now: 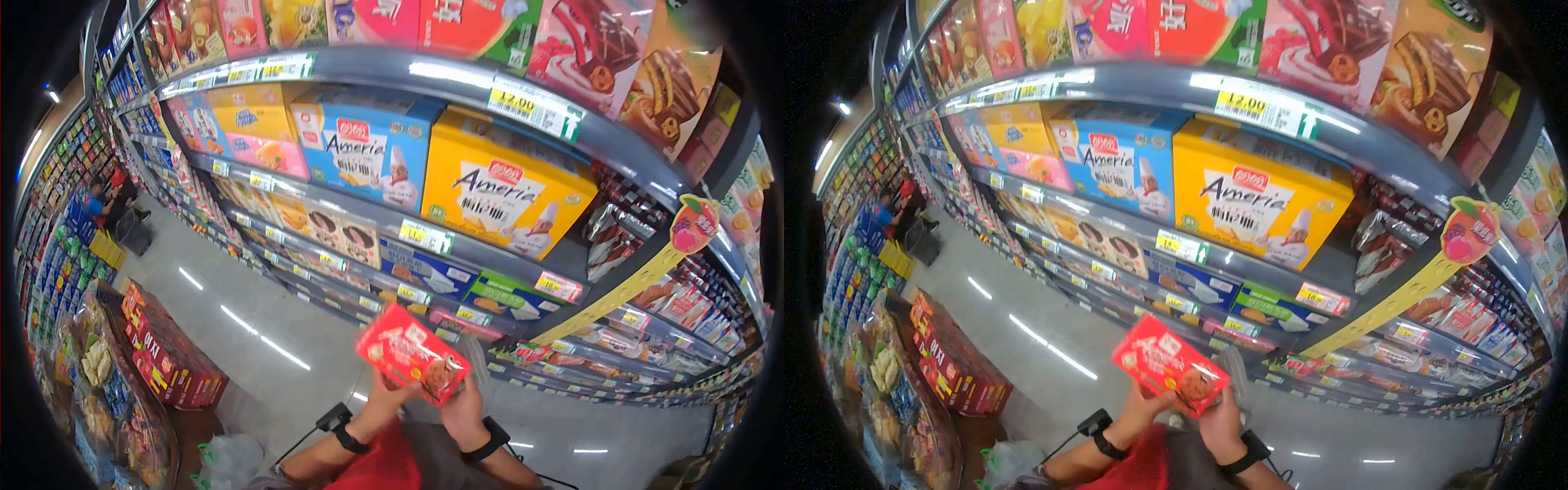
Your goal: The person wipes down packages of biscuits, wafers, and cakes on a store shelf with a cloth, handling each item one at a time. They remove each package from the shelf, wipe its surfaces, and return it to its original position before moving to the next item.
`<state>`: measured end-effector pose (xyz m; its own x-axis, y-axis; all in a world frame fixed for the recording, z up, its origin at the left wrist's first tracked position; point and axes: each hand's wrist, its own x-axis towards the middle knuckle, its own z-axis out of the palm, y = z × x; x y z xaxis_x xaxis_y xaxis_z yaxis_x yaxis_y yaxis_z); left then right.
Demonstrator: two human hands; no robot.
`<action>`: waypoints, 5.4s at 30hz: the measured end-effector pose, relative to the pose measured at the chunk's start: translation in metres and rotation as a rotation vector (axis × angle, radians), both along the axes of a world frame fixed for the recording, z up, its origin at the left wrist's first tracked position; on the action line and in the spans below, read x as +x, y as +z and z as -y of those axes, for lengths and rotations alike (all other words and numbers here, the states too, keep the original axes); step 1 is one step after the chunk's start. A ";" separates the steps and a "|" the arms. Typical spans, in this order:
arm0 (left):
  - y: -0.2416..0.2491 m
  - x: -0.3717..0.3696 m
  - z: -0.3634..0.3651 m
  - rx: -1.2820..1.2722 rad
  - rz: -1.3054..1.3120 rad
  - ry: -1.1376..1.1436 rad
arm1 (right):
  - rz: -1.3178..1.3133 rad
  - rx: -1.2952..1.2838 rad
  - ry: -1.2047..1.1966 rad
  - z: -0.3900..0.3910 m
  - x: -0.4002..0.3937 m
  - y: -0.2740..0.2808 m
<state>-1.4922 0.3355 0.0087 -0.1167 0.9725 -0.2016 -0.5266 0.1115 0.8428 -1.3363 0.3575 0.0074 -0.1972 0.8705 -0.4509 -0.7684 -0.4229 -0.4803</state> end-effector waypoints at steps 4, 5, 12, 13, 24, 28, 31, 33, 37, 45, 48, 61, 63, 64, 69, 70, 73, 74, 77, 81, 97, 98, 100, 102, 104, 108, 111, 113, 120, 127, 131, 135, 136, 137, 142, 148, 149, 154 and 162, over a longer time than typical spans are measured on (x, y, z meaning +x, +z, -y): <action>-0.032 0.004 0.009 -0.009 -0.124 -0.042 | 0.075 0.008 -0.041 0.000 0.007 -0.020; -0.039 0.004 0.011 0.019 -0.200 0.005 | 0.118 -0.058 -0.065 0.005 0.004 -0.021; -0.006 -0.020 0.004 -0.127 0.078 0.173 | 0.027 -0.126 0.114 0.005 0.047 -0.042; -0.003 -0.025 0.008 -0.097 0.130 0.103 | 0.094 -0.045 0.057 -0.001 0.046 -0.027; -0.028 -0.034 0.014 -0.155 0.755 -0.582 | 0.269 0.161 0.007 -0.054 0.095 0.054; -0.036 -0.030 0.017 -0.158 0.709 -0.574 | 0.922 0.529 -0.480 -0.071 0.114 0.138; -0.043 -0.032 0.023 -0.173 0.668 -0.559 | 1.806 0.869 -0.666 -0.101 0.132 0.156; -0.044 -0.033 0.023 -0.191 0.648 -0.558 | 2.162 0.949 -0.512 -0.118 0.131 0.180; -0.017 -0.031 0.022 -0.206 0.578 -0.618 | 2.240 0.843 -0.004 -0.158 0.138 0.174; -0.036 -0.031 0.022 -0.172 0.525 -0.665 | 2.275 0.810 0.112 -0.249 0.150 0.152; -0.019 -0.024 0.026 -0.151 0.524 -0.664 | 2.269 0.683 0.171 -0.269 0.148 0.155; -0.002 -0.012 0.031 -0.332 0.392 -0.550 | 2.178 0.816 0.061 -0.156 0.140 0.197; 0.011 -0.011 0.026 -0.306 0.277 -0.529 | 2.048 0.954 -0.205 -0.125 0.140 0.194; 0.024 -0.007 0.022 -0.285 0.200 -0.507 | 1.976 0.967 -0.326 -0.107 0.140 0.191; 0.032 0.001 -0.016 0.039 -0.309 -0.502 | 1.417 0.778 -0.481 -0.032 0.164 0.099; 0.038 0.001 -0.025 0.110 -0.357 -0.529 | 1.320 0.624 -0.382 -0.020 0.169 0.079; 0.079 0.023 -0.064 0.305 -0.503 -0.600 | 1.190 0.383 -0.237 0.009 0.174 0.048; 0.092 0.030 -0.077 0.366 -0.562 -0.621 | 1.167 0.438 -0.208 0.012 0.175 0.058; 0.143 0.062 -0.107 0.615 -0.757 -0.663 | 1.101 0.602 -0.157 0.014 0.169 0.096; 0.181 0.101 -0.137 0.762 -0.840 -0.628 | 1.167 0.768 -0.179 0.000 0.184 0.120; 0.187 0.157 -0.188 0.958 -1.046 0.094 | 1.359 1.013 -0.319 -0.087 0.176 0.142; 0.186 0.158 -0.189 0.944 -1.062 0.127 | 1.391 1.001 -0.295 -0.087 0.174 0.147; 0.184 0.159 -0.189 0.904 -1.094 0.189 | 1.428 0.975 -0.257 -0.089 0.171 0.156; 0.187 0.164 -0.187 0.917 -1.113 0.248 | 1.438 0.951 -0.232 -0.093 0.168 0.164; 0.189 0.168 -0.189 0.921 -1.116 0.284 | 1.472 0.941 -0.248 -0.099 0.166 0.167; 0.187 0.171 -0.195 0.900 -1.111 0.312 | 1.432 0.945 -0.323 -0.110 0.160 0.165; 0.183 0.172 -0.198 0.871 -1.105 0.303 | 1.481 0.969 -0.347 -0.118 0.159 0.150; 0.177 0.173 -0.199 0.853 -1.136 0.298 | 1.495 0.994 -0.384 -0.122 0.157 0.141; 0.167 0.172 -0.201 0.818 -1.194 0.276 | 1.563 0.975 -0.338 -0.111 0.154 0.123; 0.154 0.172 -0.202 0.801 -1.273 0.248 | 1.480 1.037 -0.309 -0.112 0.156 0.121; 0.159 0.176 -0.201 0.739 -1.294 0.241 | 1.469 1.056 -0.266 -0.112 0.162 0.126; 0.155 0.177 -0.200 0.721 -1.297 0.219 | 1.475 1.053 -0.254 -0.100 0.169 0.123; 0.154 0.176 -0.197 0.717 -1.297 0.216 | 1.463 1.038 -0.243 -0.093 0.172 0.122; 0.152 0.175 -0.193 0.733 -1.275 0.205 | 1.445 1.032 -0.231 -0.088 0.175 0.121; 0.163 0.160 -0.184 0.840 -1.213 0.325 | 1.245 0.892 -0.196 -0.054 0.197 0.074; 0.185 0.151 -0.205 1.291 -1.441 0.199 | 1.087 0.853 0.101 -0.042 0.179 0.063; 0.194 0.158 -0.198 1.291 -1.477 0.138 | 1.061 0.869 0.092 -0.044 0.184 0.043; 0.235 0.183 -0.216 1.268 -1.577 0.333 | 1.039 0.949 0.085 -0.047 0.186 0.040; 0.236 0.189 -0.245 1.229 -1.836 0.312 | 1.279 0.964 0.192 -0.042 0.192 0.048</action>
